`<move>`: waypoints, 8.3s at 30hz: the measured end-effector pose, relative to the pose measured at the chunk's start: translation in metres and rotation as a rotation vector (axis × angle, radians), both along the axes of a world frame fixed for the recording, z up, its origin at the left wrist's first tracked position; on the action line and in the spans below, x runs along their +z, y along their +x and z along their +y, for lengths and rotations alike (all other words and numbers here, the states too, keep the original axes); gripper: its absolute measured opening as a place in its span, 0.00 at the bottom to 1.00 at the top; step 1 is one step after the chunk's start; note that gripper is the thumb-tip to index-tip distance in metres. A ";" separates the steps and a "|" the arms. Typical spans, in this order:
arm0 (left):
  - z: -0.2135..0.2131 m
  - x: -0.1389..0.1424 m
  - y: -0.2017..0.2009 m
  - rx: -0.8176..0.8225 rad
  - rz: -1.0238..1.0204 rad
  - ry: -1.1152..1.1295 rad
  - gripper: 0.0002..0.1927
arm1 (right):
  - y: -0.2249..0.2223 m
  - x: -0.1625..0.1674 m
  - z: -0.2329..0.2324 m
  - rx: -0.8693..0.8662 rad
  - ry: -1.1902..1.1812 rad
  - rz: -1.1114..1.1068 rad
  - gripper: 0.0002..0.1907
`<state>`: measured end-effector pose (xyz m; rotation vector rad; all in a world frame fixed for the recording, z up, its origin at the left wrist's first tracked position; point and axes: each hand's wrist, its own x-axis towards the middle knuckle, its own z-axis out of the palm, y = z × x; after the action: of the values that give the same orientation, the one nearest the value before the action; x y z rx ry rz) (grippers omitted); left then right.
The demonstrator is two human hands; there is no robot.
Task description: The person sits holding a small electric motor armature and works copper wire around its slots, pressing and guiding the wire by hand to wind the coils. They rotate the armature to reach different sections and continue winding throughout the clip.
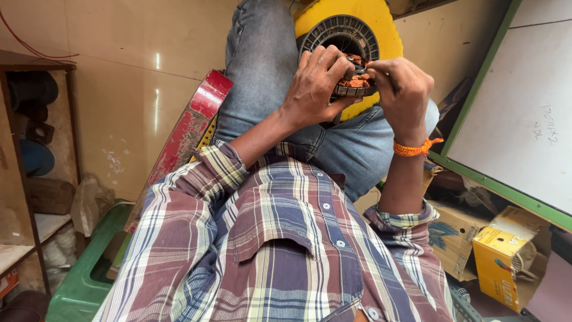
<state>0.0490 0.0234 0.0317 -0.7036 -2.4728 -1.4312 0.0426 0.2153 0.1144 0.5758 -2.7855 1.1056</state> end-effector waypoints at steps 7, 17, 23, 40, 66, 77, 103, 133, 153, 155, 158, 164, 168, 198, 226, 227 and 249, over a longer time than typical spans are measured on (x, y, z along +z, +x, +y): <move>-0.008 0.006 -0.006 -0.062 0.043 0.000 0.30 | -0.019 -0.010 0.009 0.065 0.059 -0.006 0.06; 0.025 0.015 -0.027 0.094 -0.570 0.098 0.15 | -0.015 -0.013 0.005 -0.086 0.033 0.023 0.10; -0.006 -0.007 -0.048 -0.403 -0.711 0.432 0.09 | 0.013 0.009 -0.007 -0.175 -0.037 -0.102 0.09; -0.036 -0.018 -0.070 -0.778 -0.509 0.455 0.09 | 0.077 -0.036 -0.058 -0.338 -0.245 -0.113 0.05; -0.008 -0.024 0.002 -0.102 0.085 0.108 0.22 | 0.051 0.016 0.010 -0.198 0.017 0.018 0.08; -0.003 -0.021 0.000 -0.073 0.098 0.090 0.22 | -0.004 0.001 0.005 -0.087 -0.031 -0.123 0.06; -0.040 -0.016 -0.069 -0.735 -0.758 0.494 0.07 | 0.040 0.019 -0.027 -0.192 -0.162 -0.233 0.07; -0.011 0.027 -0.019 -0.161 -0.156 -0.052 0.30 | 0.088 -0.088 -0.021 -0.451 -0.186 0.059 0.04; -0.010 0.011 -0.007 -0.058 -0.018 0.013 0.27 | 0.049 -0.015 0.014 -0.159 -0.106 -0.001 0.08; -0.009 0.010 -0.007 -0.056 -0.009 0.010 0.27 | 0.045 -0.012 0.015 -0.139 -0.095 -0.002 0.08; -0.008 0.006 -0.006 -0.055 -0.007 -0.003 0.27 | 0.039 -0.008 0.015 -0.072 -0.052 0.018 0.09; -0.006 0.003 -0.007 -0.071 -0.017 0.006 0.26 | 0.017 -0.009 0.012 -0.030 -0.037 -0.008 0.09; -0.006 0.002 -0.009 -0.065 -0.018 0.019 0.27 | 0.007 -0.011 0.012 -0.023 -0.063 -0.015 0.08; 0.018 0.019 -0.039 0.016 -0.729 0.022 0.16 | -0.030 -0.038 0.030 0.152 0.095 0.105 0.15; 0.002 0.009 -0.055 -0.280 -0.498 0.137 0.09 | 0.013 -0.024 0.060 0.020 -0.007 -0.106 0.12; -0.003 0.005 -0.054 -0.327 -0.499 0.160 0.09 | 0.018 -0.022 0.062 0.005 -0.018 -0.144 0.12; -0.046 -0.008 -0.079 -0.731 -0.541 0.291 0.05 | 0.088 -0.028 -0.036 -0.215 -0.141 -0.249 0.14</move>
<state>-0.0299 -0.0221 0.0233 -1.3959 -2.3568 -2.4594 0.1305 0.1791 0.0864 0.1275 -2.8508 1.3925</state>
